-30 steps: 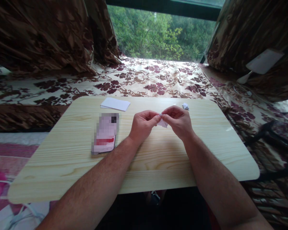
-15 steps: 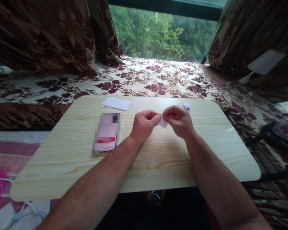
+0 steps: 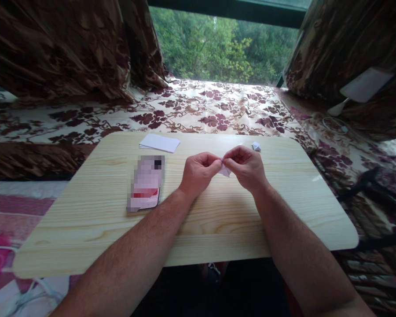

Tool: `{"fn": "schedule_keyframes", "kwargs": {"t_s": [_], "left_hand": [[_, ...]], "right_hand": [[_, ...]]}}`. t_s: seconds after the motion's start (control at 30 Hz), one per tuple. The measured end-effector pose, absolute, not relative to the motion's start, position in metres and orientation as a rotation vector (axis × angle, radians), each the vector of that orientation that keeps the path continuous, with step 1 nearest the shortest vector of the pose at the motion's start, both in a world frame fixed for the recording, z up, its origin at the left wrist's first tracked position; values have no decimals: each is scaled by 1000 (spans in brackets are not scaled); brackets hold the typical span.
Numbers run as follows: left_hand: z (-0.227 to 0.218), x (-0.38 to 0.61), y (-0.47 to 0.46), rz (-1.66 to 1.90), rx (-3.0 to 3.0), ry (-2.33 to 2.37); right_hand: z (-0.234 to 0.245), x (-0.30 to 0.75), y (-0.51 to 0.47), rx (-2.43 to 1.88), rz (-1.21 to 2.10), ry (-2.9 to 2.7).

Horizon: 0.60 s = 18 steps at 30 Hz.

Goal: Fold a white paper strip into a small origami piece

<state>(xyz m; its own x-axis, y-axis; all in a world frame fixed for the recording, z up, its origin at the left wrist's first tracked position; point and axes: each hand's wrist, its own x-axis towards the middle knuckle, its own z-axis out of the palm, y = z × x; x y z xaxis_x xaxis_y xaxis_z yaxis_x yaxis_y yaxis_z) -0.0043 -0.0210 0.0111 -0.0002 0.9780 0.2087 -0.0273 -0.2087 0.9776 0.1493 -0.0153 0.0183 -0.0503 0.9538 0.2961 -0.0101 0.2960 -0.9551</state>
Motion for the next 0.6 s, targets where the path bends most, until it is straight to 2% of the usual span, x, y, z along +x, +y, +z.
{"fn": "schedule_keyframes", "kwargs": {"t_s": [0.6], "left_hand": [[6,-6,-18,1369,1379,993]], "right_hand": [[20,146,-16,-932,1094,-1330]]}}
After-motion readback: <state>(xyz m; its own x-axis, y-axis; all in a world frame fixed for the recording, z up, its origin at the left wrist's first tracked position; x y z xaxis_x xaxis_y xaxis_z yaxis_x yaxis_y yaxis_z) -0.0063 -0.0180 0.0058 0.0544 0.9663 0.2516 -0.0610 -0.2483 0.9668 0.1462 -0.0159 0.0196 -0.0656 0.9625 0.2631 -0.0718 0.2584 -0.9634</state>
